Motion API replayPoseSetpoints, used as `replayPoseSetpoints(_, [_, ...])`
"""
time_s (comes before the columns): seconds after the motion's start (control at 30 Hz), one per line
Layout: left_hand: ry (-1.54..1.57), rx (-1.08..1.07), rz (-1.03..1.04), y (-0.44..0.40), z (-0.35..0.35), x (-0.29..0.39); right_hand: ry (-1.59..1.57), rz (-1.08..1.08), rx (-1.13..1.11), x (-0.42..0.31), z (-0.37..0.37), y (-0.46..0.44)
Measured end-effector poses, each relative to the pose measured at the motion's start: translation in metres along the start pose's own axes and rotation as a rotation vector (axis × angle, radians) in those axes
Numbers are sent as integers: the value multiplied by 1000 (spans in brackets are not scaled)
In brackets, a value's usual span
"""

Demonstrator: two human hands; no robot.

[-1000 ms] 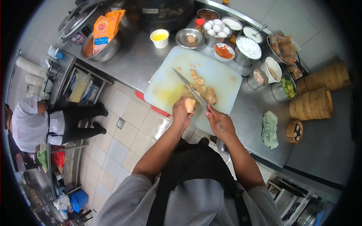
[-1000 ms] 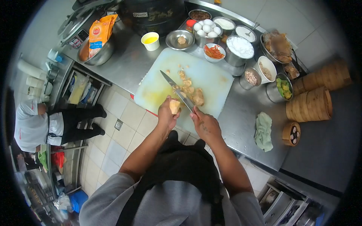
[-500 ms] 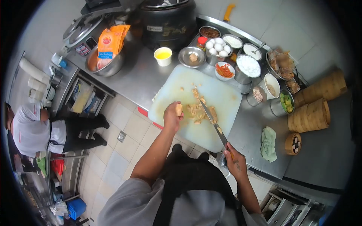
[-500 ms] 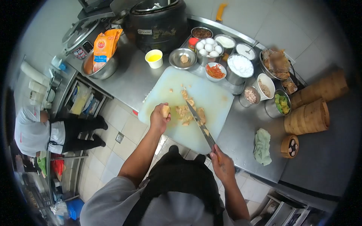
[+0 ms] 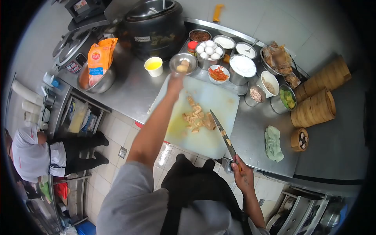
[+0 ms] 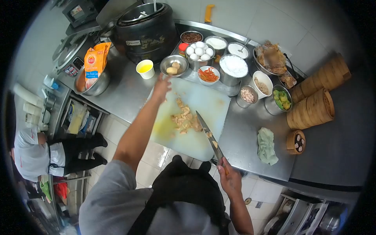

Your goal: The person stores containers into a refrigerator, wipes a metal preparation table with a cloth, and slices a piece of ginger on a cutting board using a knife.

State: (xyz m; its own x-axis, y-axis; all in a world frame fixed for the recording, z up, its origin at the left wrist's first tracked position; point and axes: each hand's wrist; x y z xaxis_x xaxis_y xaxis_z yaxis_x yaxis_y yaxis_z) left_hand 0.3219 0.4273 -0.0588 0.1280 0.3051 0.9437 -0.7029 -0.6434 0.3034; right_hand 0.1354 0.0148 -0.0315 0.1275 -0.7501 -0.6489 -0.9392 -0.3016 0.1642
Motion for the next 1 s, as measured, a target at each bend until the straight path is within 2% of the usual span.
replayPoseSetpoints(0.07, [-298, -160, 176, 38, 1, -27, 28, -20, 38, 7, -1, 0])
replayPoseSetpoints(0.1, [-259, -153, 383, 78, 7, -47, 63, -34, 70, 9, -1, 0])
replayPoseSetpoints(0.13, [-415, -179, 830, 128, 13, -52, 58, -32, 79, 7, -5, -3])
replayPoseSetpoints(0.2, [-759, -604, 971, 208, 10, -48, 449, -68, 65, -3, -19, -7])
replayPoseSetpoints(0.23, [-947, -790, 925, 237, 10, -51, 451, -67, 59, -7, -22, -10])
replayPoseSetpoints(0.27, [-984, -882, 931, 255, 12, -56, 458, -125, 60, -11, -24, -15])
replayPoseSetpoints(0.3, [-984, -873, 934, 258, 10, -57, 464, -187, 64, -18, -26, -21])
replayPoseSetpoints(0.37, [-1070, -893, 709, 258, 8, -61, 479, -262, 45, -36, -32, -34])
replayPoseSetpoints(0.4, [-1051, -767, 787, 250, 3, -69, 530, -337, 40, -42, -32, -39])
replayPoseSetpoints(0.43, [-1050, -761, 788, 241, -3, -77, 581, -411, 33, -48, -32, -44])
replayPoseSetpoints(0.5, [-1118, -638, 839, 221, -14, -73, 631, -412, 7, -63, -36, -54])
replayPoseSetpoints(0.7, [-1136, -441, 754, 175, -40, -78, 727, -450, 19, -70, -58, -65])
replayPoseSetpoints(0.77, [-1170, -273, 762, 158, -46, -88, 762, -381, 6, -64, -76, -62])
replayPoseSetpoints(0.83, [-1160, -250, 711, 154, -45, -87, 718, -332, 9, -49, -93, -56])
replayPoseSetpoints(0.9, [-986, -170, 716, 153, -38, -83, 389, -260, 110, -35, -104, -48])
replayPoseSetpoints(0.93, [-985, -166, 718, 148, -36, -82, 337, -118, 56, -37, -112, -41])
replayPoseSetpoints(0.97, [-830, -170, 764, 139, -34, -80, 338, -122, 58, -28, -109, -37])
replayPoseSetpoints(1.0, [-674, -174, 808, 129, -30, -76, 209, -73, 123, -9, -102, -30])
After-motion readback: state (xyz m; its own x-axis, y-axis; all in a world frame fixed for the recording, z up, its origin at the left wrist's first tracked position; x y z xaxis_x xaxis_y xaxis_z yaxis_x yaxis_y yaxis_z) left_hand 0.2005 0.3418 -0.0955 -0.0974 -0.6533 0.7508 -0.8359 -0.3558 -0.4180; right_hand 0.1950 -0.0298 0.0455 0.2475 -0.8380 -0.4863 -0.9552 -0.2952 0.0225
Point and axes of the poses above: each hand's wrist, its own y-axis away from the middle knuckle, its own z-axis out of the palm, x = y × z, and after that the axes turned 9 degrees about y, right-handed
